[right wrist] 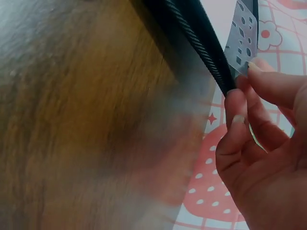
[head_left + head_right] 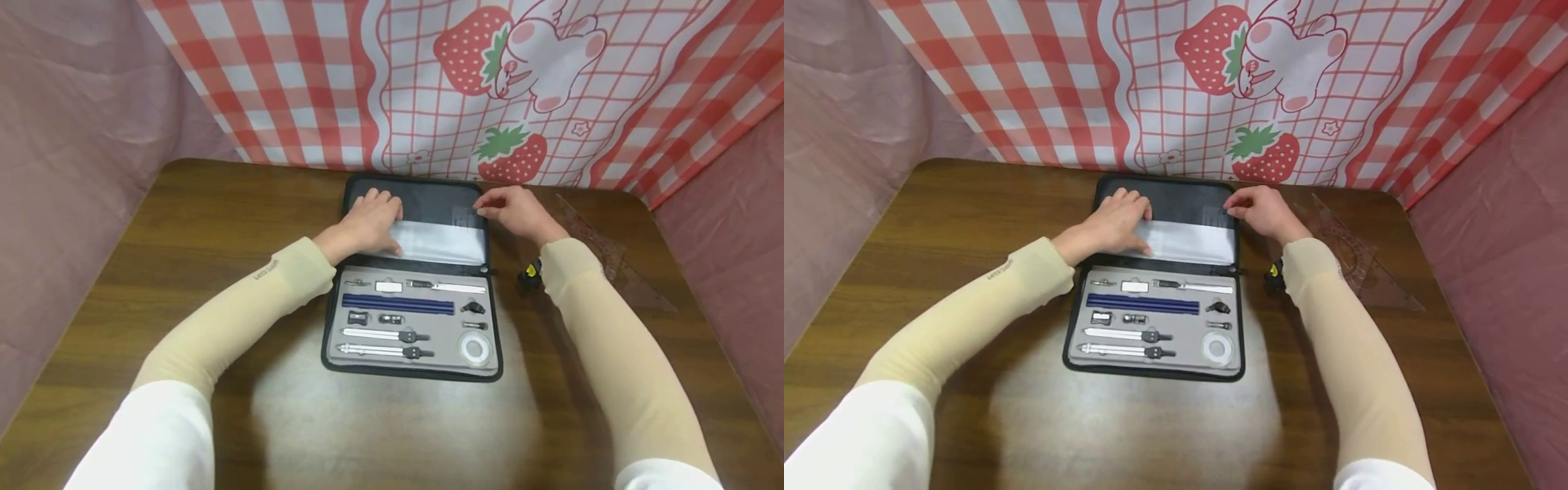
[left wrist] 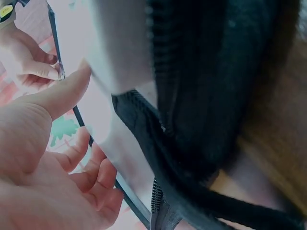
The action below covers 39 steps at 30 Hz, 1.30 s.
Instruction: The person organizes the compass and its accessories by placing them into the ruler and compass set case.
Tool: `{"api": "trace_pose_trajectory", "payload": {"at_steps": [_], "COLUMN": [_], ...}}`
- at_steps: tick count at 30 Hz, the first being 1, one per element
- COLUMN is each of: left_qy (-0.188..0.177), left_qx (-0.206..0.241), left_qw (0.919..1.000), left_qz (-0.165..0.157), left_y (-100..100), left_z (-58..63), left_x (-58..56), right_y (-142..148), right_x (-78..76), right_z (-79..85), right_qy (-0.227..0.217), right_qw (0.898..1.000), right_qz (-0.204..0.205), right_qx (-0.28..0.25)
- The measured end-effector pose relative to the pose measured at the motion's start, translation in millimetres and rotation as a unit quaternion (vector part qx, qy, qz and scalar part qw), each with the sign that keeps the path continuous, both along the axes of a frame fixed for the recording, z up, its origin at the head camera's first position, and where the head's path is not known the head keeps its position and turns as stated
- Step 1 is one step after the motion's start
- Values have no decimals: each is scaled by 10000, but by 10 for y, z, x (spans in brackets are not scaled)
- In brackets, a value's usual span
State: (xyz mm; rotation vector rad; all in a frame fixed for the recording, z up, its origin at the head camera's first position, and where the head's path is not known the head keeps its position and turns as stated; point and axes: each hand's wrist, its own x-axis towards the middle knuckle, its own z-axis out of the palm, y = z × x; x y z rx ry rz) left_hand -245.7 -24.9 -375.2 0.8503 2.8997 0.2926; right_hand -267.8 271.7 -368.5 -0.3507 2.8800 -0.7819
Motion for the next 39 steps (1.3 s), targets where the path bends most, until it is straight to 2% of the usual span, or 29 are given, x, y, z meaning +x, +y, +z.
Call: {"api": "trace_pose_trajectory", "payload": {"at_steps": [8,18,25,27,29,32,35,37,39], "left_qy": [-110,-82,-4,9,13,-123,-581,-1078,-1544], "left_qx": [-49,-8,313,486,692,1008,1457,1813,2068], "left_qw": [9999,9999,9995,9986,9964,9870,9688,9529,9389], "left_qz": [65,75,30,190,496,1249,1921,2181,2279], "left_y": [-5,-14,-171,-276,-399,-582,-729,-793,-836], "left_z": [-36,-10,46,81,104,99,73,58,52], "left_x": [32,67,74,53,25,-9,-45,-68,-85], "right_y": [-36,24,444,625,828,1156,1452,1603,1707], "right_x": [92,119,263,331,409,521,626,675,714], "right_z": [7,46,121,144,155,131,116,106,99], "right_qy": [-119,131,-18,-64,-134,-259,-632,-963,-1295], "right_qw": [9984,9965,9978,9970,9951,9891,9782,9688,9616], "right_qz": [310,295,-164,-311,-522,-925,-1425,-1647,-1713], "right_qx": [455,770,640,709,833,1112,1373,1584,1711]}}
